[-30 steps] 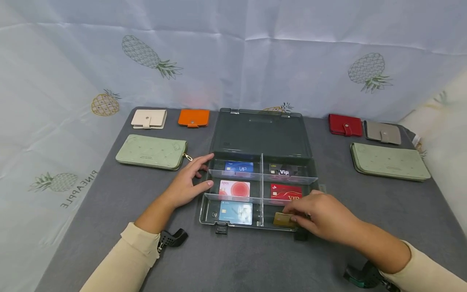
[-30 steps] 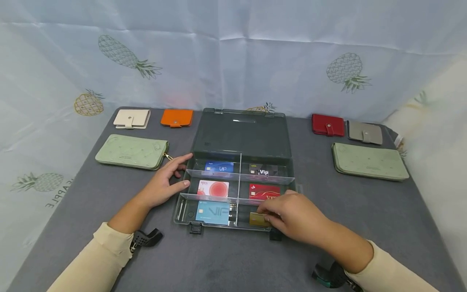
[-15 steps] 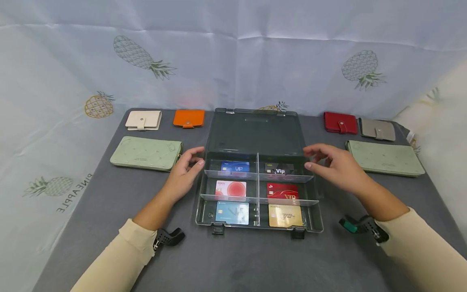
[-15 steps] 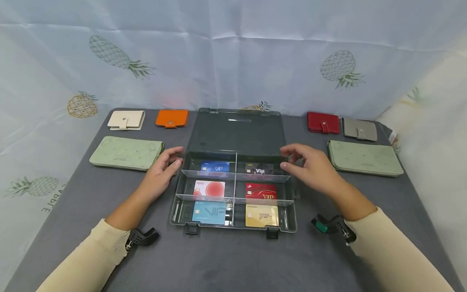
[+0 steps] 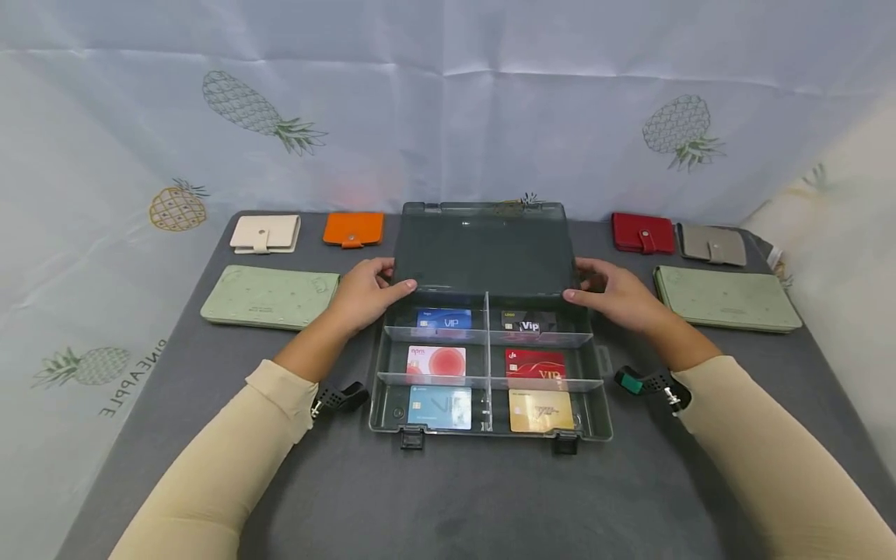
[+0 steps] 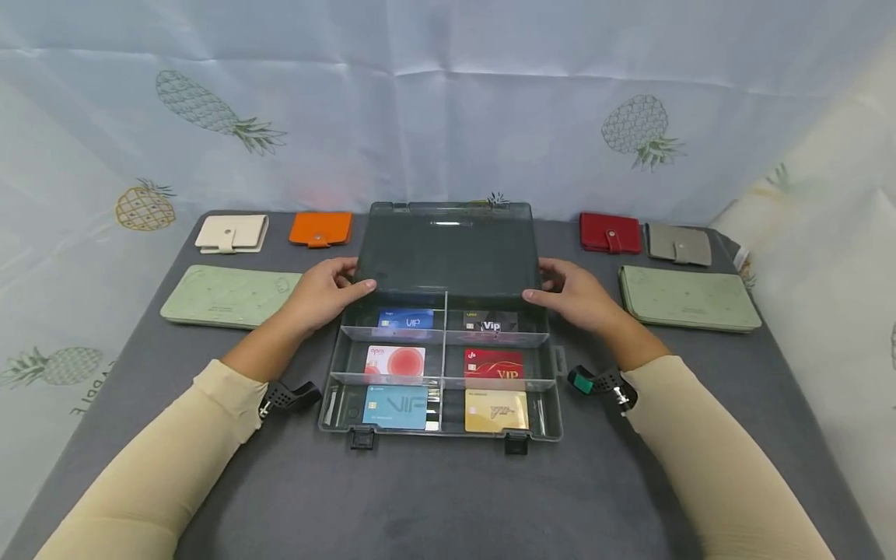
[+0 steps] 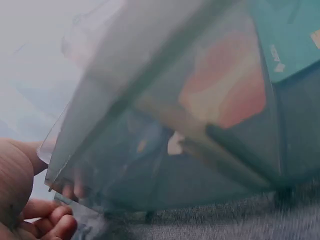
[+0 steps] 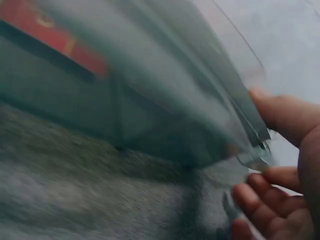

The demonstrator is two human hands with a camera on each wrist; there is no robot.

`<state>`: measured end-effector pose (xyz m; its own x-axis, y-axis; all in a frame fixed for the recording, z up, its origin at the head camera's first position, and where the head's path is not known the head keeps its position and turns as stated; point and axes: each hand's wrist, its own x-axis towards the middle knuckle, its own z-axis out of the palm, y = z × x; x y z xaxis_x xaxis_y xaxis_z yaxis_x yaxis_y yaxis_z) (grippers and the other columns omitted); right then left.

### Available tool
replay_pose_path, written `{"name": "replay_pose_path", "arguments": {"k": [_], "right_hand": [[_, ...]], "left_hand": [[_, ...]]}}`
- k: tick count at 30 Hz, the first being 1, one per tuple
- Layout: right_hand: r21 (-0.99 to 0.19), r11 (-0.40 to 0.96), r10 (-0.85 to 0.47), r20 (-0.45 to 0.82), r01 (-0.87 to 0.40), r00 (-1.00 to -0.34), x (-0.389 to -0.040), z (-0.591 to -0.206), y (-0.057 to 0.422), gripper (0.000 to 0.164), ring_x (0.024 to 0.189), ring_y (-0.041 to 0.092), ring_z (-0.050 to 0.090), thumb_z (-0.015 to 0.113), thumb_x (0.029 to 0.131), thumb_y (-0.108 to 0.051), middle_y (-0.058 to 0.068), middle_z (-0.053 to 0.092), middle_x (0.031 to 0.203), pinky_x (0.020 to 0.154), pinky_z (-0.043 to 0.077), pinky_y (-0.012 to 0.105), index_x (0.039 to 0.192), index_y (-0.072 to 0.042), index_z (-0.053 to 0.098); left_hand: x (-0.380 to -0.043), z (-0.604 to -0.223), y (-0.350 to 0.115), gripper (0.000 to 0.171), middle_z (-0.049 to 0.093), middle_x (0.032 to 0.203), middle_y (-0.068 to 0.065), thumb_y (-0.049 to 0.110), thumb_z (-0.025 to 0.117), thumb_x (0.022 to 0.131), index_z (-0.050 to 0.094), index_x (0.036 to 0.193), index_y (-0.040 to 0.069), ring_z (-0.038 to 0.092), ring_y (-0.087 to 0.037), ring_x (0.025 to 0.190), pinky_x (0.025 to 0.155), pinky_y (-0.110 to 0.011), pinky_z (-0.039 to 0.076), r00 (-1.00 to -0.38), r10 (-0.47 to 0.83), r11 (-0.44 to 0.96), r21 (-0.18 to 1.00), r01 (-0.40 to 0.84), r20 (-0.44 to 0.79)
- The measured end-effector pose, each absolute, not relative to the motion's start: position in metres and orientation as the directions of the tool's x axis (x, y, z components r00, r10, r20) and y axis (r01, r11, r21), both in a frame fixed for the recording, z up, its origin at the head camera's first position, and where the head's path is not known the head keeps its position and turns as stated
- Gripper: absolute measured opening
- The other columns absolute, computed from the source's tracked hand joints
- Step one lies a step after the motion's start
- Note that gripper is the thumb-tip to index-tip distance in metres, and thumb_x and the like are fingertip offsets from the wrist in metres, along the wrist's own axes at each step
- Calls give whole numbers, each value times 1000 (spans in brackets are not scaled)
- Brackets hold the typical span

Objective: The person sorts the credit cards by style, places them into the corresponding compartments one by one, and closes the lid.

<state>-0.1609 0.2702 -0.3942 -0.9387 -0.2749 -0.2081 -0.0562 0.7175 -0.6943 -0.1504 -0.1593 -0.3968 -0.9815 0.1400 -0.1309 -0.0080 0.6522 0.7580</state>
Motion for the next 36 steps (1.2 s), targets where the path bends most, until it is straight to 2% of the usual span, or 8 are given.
{"name": "replay_pose_path", "arguments": {"k": [4, 7, 13, 16, 19, 24, 29, 36], "right_hand": [[-709, 689, -228, -17, -149, -974, -149, -392, 266, 80, 131, 43, 54, 79, 99, -21, 25, 49, 155, 101, 47, 62, 164, 0, 37], [-713, 653, -208, 156, -256, -966, -133, -389, 267, 72, 125, 35, 57, 79, 97, -7, 23, 53, 151, 96, 46, 46, 160, -1, 44], [-801, 451, -265, 301, -394, -916, -90, -383, 283, 52, 127, 9, 56, 60, 105, 0, 13, 60, 149, 99, 42, 19, 156, 1, 51], [-874, 264, -330, 315, -408, -890, -71, -381, 293, 44, 132, 10, 57, 49, 112, -9, 6, 62, 150, 105, 41, 20, 153, 4, 54], [-925, 59, -427, 316, -376, -847, -56, -382, 300, 47, 143, 14, 51, 40, 117, -20, 5, 57, 157, 114, 36, 21, 154, 5, 53], [-955, 75, -529, 207, -288, -823, -43, -386, 303, 63, 160, 12, 23, 45, 116, -40, 5, 31, 174, 117, 28, 17, 167, -6, 35], [-963, 128, -582, 121, -238, -804, -42, -396, 309, 72, 164, 17, 7, 48, 113, -40, 10, 12, 179, 119, 21, 20, 172, -11, 19], [-953, 137, -649, 121, -272, -751, -66, -413, 326, 81, 163, 12, 13, 61, 105, -23, 12, 10, 179, 118, 23, 16, 172, -9, 18]], "left_hand": [[-148, -394, -160, 70, 61, 135, -18, 32, 82, 97, 53, 152, -1, 59, -34, 113, 98, -50, 51, -995, 95, 663, 745, 78, 20], [-139, -393, -165, 66, 62, 131, -16, 27, 84, 95, 55, 147, 0, 59, -31, 110, 92, -46, 50, -988, 92, 616, 772, 155, 125], [-109, -391, -185, 49, 62, 143, -20, 28, 62, 110, 55, 149, -2, 63, -36, 123, 92, -27, 50, -954, 229, 400, 874, 275, 196], [-94, -393, -195, 59, 61, 146, -25, 41, 51, 113, 55, 149, -5, 60, -40, 132, 100, -22, 50, -924, 313, 291, 904, 313, 219], [-82, -397, -203, 79, 57, 153, -23, 62, 49, 108, 54, 154, -2, 55, -37, 139, 109, -23, 44, -894, 374, 262, 896, 358, 248], [-69, -407, -211, 96, 44, 167, -11, 80, 53, 94, 45, 164, 15, 47, -21, 148, 116, -19, 33, -869, 435, 288, 878, 382, 235], [-68, -418, -218, 104, 37, 172, -5, 84, 55, 91, 38, 168, 15, 43, -20, 151, 119, -29, 32, -841, 494, 276, 878, 392, 220], [-81, -421, -224, 108, 24, 177, 1, 80, 65, 89, 29, 171, 17, 22, -26, 162, 125, -60, 23, -799, 581, 325, 856, 402, 155]]}}
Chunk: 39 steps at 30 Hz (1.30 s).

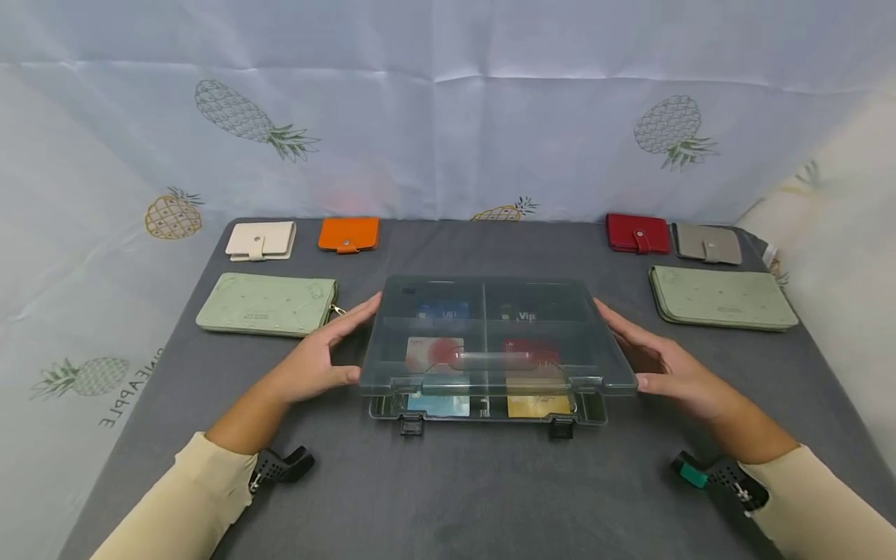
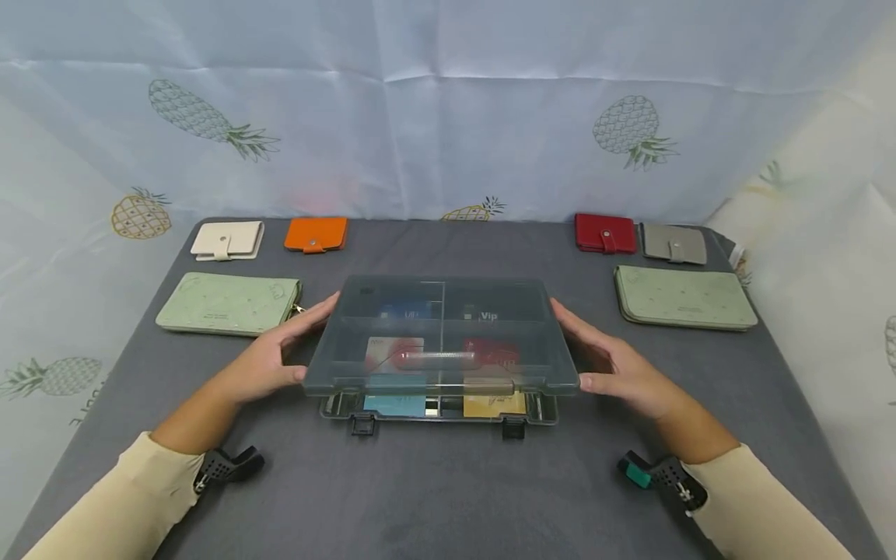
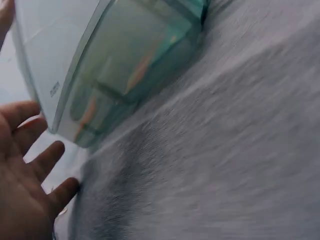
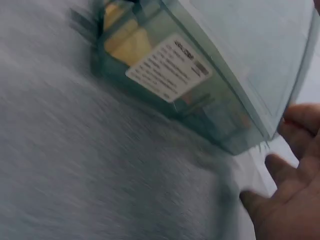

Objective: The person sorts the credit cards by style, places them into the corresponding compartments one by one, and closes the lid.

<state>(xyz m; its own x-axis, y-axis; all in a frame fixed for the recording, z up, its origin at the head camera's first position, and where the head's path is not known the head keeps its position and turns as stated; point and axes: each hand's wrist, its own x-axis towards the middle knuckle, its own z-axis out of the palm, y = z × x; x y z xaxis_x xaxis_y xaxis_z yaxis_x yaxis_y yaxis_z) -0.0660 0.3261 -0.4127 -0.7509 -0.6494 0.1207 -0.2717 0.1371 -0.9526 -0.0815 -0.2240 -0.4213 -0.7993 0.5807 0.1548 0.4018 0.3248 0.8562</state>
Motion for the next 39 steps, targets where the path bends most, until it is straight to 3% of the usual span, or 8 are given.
{"name": "replay_pose_path", "arguments": {"k": [3, 7, 11, 18, 21, 25, 30, 39], "right_hand": [[-930, 243, -635, 63, -275, -770, -81, -413, 332, 87, 161, 7, 15, 68, 98, -15, 8, 15, 179, 117, 25, 16, 172, -14, 22], [-875, 405, -595, -31, -265, -803, -96, -409, 336, 95, 160, 2, 13, 74, 91, -6, 7, 17, 179, 126, 20, 55, 172, -21, 27], [-835, 490, -553, -76, -250, -830, -109, -407, 335, 93, 164, 14, 9, 80, 91, -7, 7, 16, 179, 110, 15, 86, 170, -23, 32], [-781, 543, -534, -38, -308, -845, -110, -406, 327, 91, 164, 21, 9, 82, 92, -9, 3, 20, 178, 109, 20, 86, 169, -18, 35], [-763, 487, -531, 128, -425, -838, -101, -404, 319, 83, 163, 17, 17, 75, 89, 5, 9, 30, 174, 123, 27, 59, 165, -10, 43], [-646, 467, -450, 414, -604, -791, -86, -401, 291, 65, 144, 16, 45, 72, 83, 11, 11, 59, 152, 112, 32, 22, 146, -5, 65], [-459, 491, -500, 548, -741, -670, -72, -400, 230, 37, 115, 27, 62, 78, 97, -26, 8, 72, 124, 101, 44, 42, 129, -8, 76], [-102, 661, -657, 399, -743, -639, -62, -407, 118, 65, 109, 30, 59, 89, 82, -58, 8, 64, 127, 87, 48, 51, 130, -17, 73]], "left_hand": [[-94, -415, -227, 105, 15, 178, 2, 65, 74, 93, 21, 173, 22, 16, -29, 163, 122, -71, 20, -776, 628, 370, 857, 359, 54], [-114, -404, -226, 107, 8, 180, 0, 41, 82, 95, 13, 174, 22, 11, -32, 164, 122, -71, 18, -745, 664, 435, 845, 310, -68], [-133, -399, -221, 111, 5, 180, -3, 33, 85, 93, 10, 174, 17, 9, -33, 164, 123, -68, 18, -735, 667, 499, 806, 318, -123], [-135, -398, -216, 103, 6, 180, -4, 26, 80, 98, 11, 173, 15, 8, -31, 164, 127, -63, 14, -753, 641, 534, 789, 303, -145], [-123, -404, -213, 89, 15, 179, -9, 7, 74, 99, 22, 172, 11, 18, -32, 162, 124, -62, 24, -786, 618, 497, 789, 360, -31], [-97, -413, -204, 74, 37, 169, -11, -8, 64, 86, 52, 157, 9, 36, -33, 153, 115, -61, 37, -803, 547, 438, 738, 514, 235], [-73, -417, -185, 41, 65, 135, -8, 10, 77, 86, 76, 126, 13, 56, -31, 127, 106, -54, 41, -666, 562, 455, 489, 744, 491], [-70, -421, -160, 54, 63, 117, -7, 26, 101, 73, 75, 118, 12, 56, -30, 111, 100, -49, 48, -588, 641, 542, 253, 802, 493]]}}
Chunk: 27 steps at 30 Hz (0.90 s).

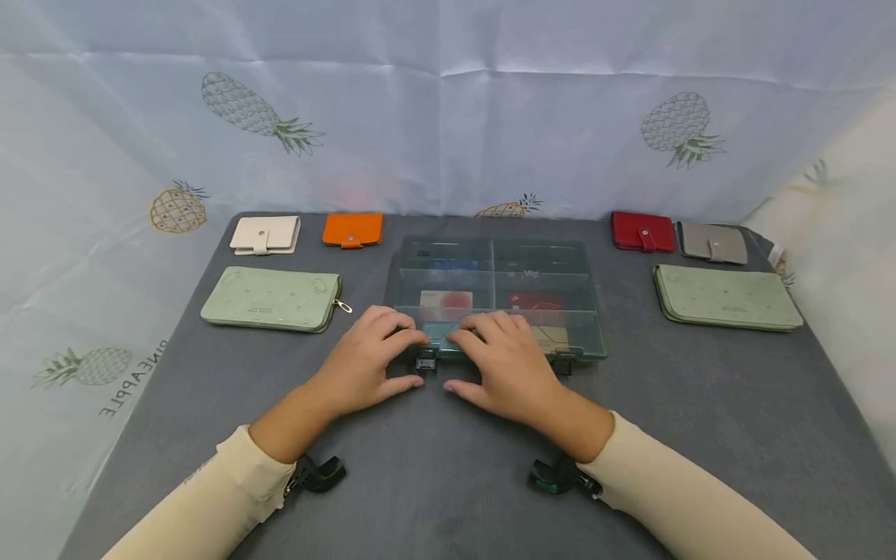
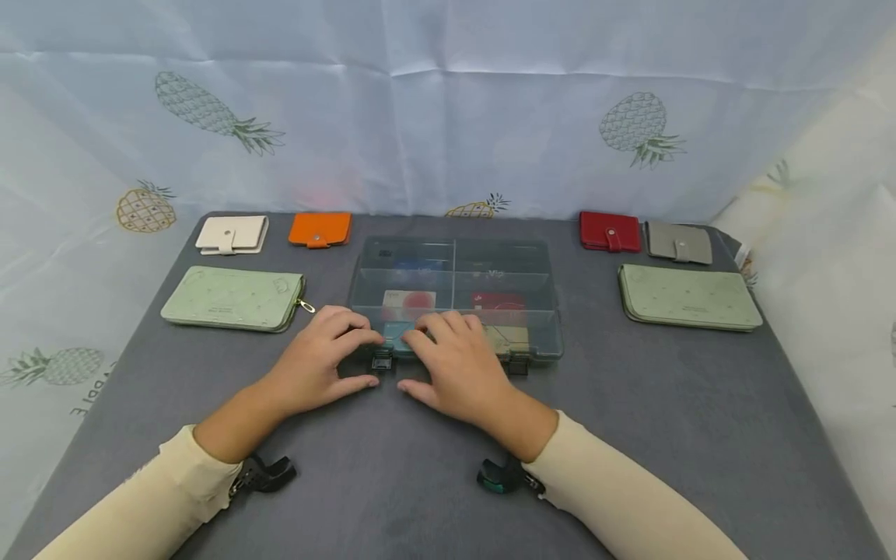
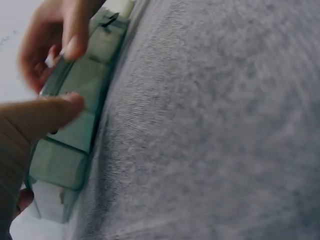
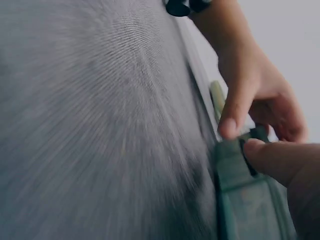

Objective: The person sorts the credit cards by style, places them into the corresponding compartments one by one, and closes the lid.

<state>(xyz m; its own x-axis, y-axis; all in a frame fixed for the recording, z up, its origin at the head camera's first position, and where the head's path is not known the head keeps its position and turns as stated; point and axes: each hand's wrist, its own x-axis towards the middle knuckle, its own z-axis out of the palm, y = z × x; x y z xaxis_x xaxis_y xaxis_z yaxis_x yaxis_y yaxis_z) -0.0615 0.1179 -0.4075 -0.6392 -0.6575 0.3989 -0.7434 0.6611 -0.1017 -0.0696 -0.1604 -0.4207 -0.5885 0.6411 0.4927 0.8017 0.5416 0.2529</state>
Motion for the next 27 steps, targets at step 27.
{"name": "replay_pose_path", "arguments": {"k": [27], "right_hand": [[-244, 630, -519, 573, -737, -634, -43, -418, 214, 55, 107, 37, 60, 59, 105, -59, 12, 69, 118, 90, 39, 60, 120, -10, 77]], "left_hand": [[-53, -406, -43, 42, 67, 123, -2, 34, 82, 94, 74, 131, 16, 62, -22, 113, 92, -42, 49, -495, 737, 535, 52, 843, 460]]}}
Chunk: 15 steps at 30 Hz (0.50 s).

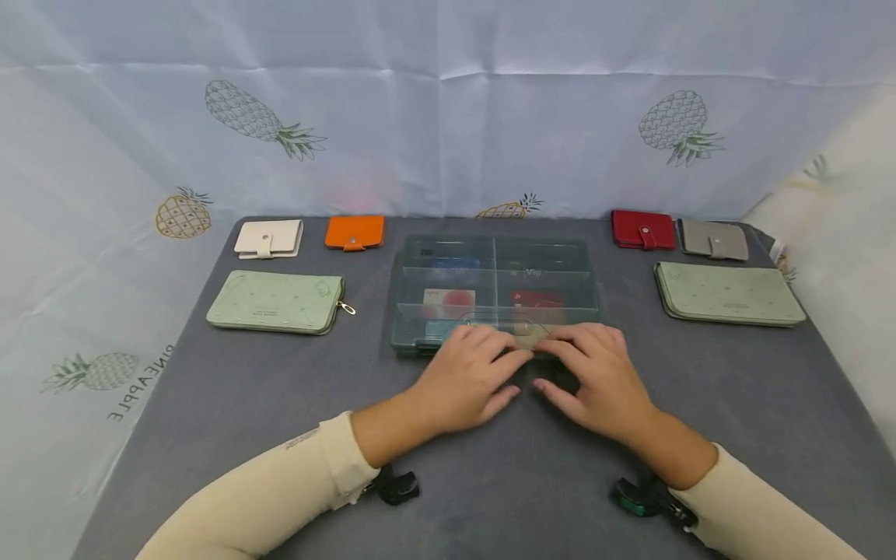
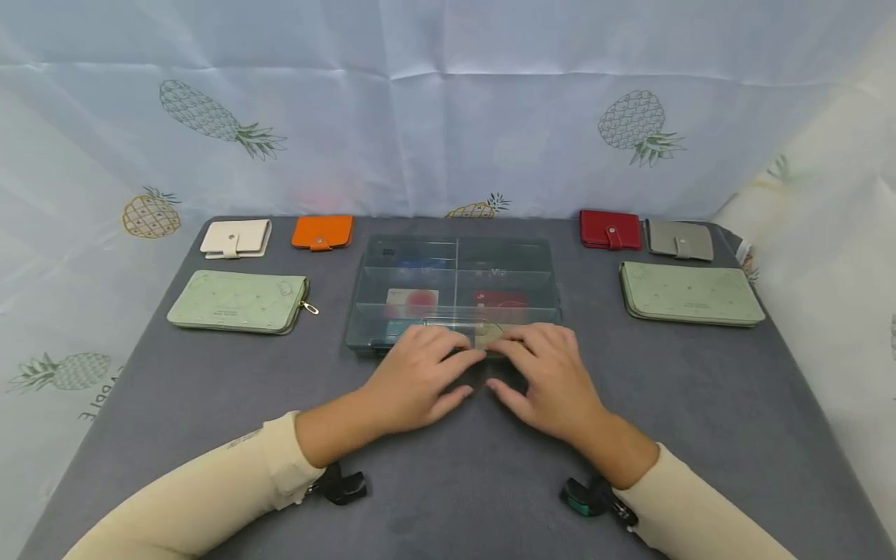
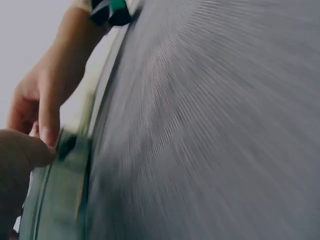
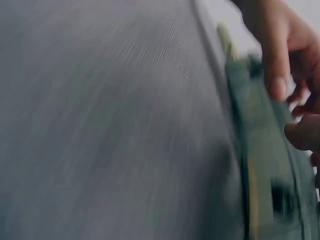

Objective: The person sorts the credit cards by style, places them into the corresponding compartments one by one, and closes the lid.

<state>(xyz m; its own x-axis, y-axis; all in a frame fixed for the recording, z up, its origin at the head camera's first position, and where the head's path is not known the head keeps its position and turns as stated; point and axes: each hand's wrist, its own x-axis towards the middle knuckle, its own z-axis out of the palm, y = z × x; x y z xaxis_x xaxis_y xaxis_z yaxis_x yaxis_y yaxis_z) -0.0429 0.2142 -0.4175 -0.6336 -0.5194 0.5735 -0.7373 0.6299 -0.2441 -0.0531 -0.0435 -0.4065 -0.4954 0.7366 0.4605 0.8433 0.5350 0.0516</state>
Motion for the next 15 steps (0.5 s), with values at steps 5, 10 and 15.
{"name": "replay_pose_path", "arguments": {"k": [5, 10, 15], "right_hand": [[-220, 687, -499, 550, -692, -670, -45, -422, 256, 65, 105, 42, 57, 57, 102, -67, 16, 66, 117, 90, 38, 63, 121, -7, 75], [-187, 688, -539, 515, -701, -666, -50, -425, 267, 67, 106, 43, 55, 59, 101, -66, 18, 62, 118, 94, 38, 64, 123, -5, 71], [-162, 679, -563, 512, -716, -649, -54, -426, 266, 57, 102, 44, 57, 90, 86, -43, 21, 63, 115, 94, 42, 62, 119, -1, 71]], "left_hand": [[-58, -404, -2, 48, 65, 124, 2, 42, 82, 94, 70, 135, 20, 58, -18, 111, 87, -36, 45, -531, 755, 565, 28, 824, 384], [-63, -406, 17, 52, 63, 120, 4, 44, 89, 88, 68, 129, 21, 54, -16, 102, 80, -32, 41, -603, 719, 637, 21, 771, 346], [-64, -411, 27, 48, 64, 116, 3, 41, 88, 90, 67, 126, 18, 55, -16, 97, 76, -30, 42, -619, 693, 666, 0, 746, 370]]}}
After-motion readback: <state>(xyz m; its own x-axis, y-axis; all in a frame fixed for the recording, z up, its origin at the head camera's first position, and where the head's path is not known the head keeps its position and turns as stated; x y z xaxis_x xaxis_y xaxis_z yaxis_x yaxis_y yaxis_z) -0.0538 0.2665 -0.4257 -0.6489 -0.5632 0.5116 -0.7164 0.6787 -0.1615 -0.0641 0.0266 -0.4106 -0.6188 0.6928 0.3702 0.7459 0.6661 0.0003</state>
